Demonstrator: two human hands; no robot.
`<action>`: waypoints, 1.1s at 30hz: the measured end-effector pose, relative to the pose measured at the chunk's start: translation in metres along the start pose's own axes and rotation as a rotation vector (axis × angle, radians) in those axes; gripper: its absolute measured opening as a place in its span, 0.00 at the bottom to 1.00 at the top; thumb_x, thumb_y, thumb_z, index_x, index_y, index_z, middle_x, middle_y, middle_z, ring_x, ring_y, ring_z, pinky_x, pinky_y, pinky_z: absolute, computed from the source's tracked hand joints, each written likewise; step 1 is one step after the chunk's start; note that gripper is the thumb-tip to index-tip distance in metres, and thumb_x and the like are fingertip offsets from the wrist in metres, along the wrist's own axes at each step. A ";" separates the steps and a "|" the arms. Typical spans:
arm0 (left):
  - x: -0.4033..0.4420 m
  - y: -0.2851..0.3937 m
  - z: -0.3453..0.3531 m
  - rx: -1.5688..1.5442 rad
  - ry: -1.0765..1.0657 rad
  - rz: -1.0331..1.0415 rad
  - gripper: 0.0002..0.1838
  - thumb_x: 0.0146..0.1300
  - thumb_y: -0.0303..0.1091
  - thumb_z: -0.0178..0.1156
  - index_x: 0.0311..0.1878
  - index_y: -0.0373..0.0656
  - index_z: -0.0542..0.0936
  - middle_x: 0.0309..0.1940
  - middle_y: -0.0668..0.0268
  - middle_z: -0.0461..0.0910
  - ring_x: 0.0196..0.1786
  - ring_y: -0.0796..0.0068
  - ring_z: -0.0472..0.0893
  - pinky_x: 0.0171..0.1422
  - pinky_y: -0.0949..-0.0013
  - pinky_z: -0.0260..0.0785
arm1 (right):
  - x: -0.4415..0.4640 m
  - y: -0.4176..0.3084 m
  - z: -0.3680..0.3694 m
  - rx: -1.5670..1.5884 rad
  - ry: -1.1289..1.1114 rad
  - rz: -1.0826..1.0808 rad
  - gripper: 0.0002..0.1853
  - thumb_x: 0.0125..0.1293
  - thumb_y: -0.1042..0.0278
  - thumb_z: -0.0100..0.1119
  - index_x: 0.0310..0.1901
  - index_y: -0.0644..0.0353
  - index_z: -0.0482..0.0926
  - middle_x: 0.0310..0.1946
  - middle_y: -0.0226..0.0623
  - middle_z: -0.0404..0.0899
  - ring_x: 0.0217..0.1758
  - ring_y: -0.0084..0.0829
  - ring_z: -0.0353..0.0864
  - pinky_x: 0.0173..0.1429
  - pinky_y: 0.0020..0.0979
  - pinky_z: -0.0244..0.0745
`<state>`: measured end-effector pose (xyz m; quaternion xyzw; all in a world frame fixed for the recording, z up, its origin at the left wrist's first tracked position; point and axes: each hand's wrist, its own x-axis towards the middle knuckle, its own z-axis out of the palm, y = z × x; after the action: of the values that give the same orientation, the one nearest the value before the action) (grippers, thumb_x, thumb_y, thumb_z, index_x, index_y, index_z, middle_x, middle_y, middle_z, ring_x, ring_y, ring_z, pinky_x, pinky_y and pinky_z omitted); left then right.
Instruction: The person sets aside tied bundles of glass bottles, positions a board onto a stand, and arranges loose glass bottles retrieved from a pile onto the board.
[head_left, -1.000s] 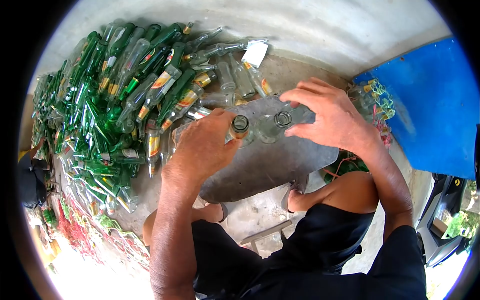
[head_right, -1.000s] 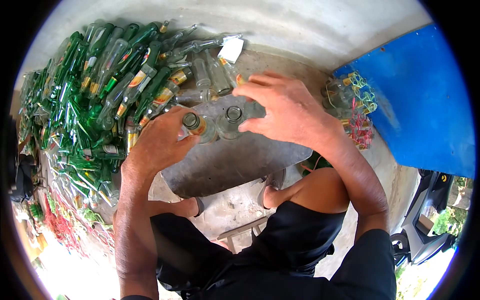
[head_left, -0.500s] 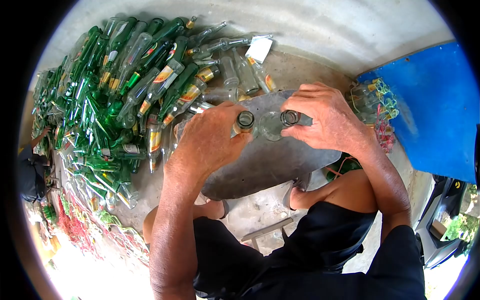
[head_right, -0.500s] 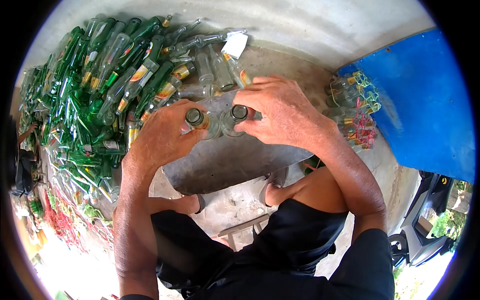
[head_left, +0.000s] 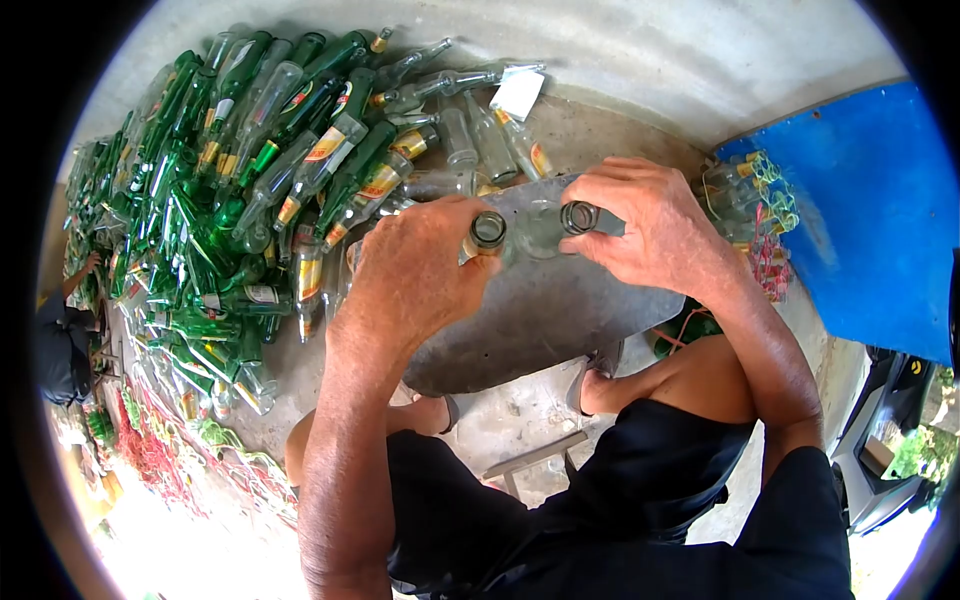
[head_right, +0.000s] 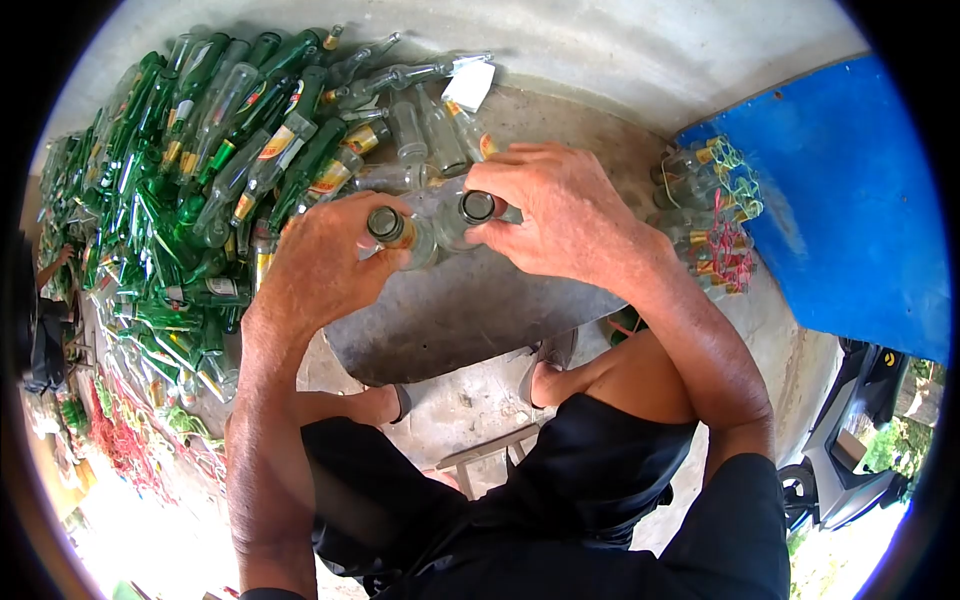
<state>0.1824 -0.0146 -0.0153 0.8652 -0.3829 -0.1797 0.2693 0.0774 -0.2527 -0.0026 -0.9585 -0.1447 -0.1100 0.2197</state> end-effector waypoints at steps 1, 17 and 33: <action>0.000 -0.001 0.001 0.011 0.009 0.000 0.19 0.58 0.33 0.71 0.54 0.44 0.86 0.45 0.55 0.89 0.45 0.54 0.89 0.54 0.54 0.80 | 0.001 0.000 0.000 0.002 -0.016 0.014 0.18 0.54 0.66 0.79 0.42 0.59 0.80 0.31 0.40 0.80 0.38 0.45 0.83 0.42 0.43 0.78; 0.002 0.001 0.002 0.020 0.032 -0.005 0.18 0.60 0.34 0.72 0.54 0.47 0.86 0.44 0.56 0.89 0.45 0.55 0.90 0.53 0.55 0.80 | 0.003 -0.001 -0.004 0.015 -0.073 0.068 0.16 0.56 0.65 0.77 0.41 0.59 0.80 0.32 0.40 0.81 0.37 0.45 0.83 0.40 0.43 0.77; 0.009 -0.007 0.002 0.020 0.035 -0.033 0.20 0.59 0.37 0.71 0.56 0.49 0.85 0.41 0.55 0.89 0.45 0.54 0.89 0.54 0.55 0.79 | 0.005 0.001 -0.007 0.034 -0.071 0.121 0.19 0.55 0.64 0.78 0.44 0.60 0.82 0.34 0.39 0.85 0.41 0.46 0.85 0.45 0.43 0.79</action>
<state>0.1910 -0.0181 -0.0223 0.8771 -0.3655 -0.1650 0.2644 0.0815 -0.2557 0.0047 -0.9648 -0.0962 -0.0601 0.2371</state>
